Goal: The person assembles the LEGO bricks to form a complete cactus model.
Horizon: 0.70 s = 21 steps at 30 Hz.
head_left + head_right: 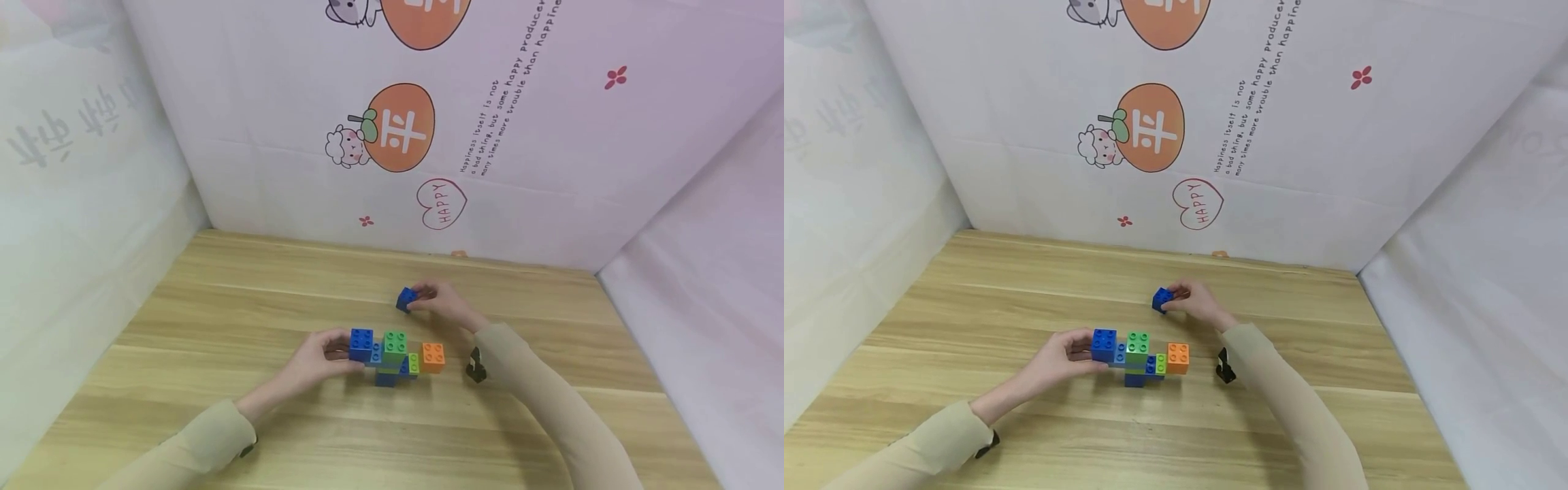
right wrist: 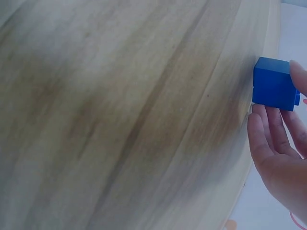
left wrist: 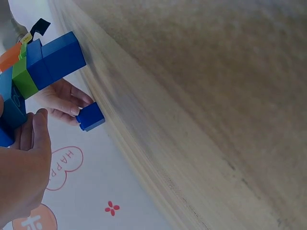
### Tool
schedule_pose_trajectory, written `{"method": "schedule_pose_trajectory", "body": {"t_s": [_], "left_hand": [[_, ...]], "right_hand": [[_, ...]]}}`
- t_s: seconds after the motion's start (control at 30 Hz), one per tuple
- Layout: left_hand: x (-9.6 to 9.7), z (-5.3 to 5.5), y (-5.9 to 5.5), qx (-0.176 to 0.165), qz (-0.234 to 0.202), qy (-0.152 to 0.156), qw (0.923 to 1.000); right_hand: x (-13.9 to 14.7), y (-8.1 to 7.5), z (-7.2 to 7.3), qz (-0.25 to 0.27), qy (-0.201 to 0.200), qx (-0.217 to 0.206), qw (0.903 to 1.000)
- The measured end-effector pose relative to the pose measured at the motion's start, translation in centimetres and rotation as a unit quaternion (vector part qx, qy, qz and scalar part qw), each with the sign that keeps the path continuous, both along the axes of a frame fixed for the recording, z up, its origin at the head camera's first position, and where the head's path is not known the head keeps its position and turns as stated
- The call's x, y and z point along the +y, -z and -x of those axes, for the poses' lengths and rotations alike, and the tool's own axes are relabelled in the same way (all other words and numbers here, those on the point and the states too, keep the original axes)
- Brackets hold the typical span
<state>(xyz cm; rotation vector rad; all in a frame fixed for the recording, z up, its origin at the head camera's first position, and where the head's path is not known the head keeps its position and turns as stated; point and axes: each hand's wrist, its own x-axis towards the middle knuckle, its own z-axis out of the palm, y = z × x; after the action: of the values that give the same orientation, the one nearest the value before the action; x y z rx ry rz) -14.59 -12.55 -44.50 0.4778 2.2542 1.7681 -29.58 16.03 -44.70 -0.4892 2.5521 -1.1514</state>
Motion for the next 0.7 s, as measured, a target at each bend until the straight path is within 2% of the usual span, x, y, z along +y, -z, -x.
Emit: {"method": "schedule_pose_trajectory", "body": {"t_s": [0.33,0.7], "left_hand": [[0.0,0.0,0.0,0.005,0.007,-0.015,0.9998],[0.1,0.1,-0.3,0.004,-0.003,-0.003,1.0]], "right_hand": [[0.5,-0.6,-0.7,0.018,0.001,0.0,0.9998],[1.1,-1.6,-2.1,0.039,-0.015,0.008,0.9991]]}}
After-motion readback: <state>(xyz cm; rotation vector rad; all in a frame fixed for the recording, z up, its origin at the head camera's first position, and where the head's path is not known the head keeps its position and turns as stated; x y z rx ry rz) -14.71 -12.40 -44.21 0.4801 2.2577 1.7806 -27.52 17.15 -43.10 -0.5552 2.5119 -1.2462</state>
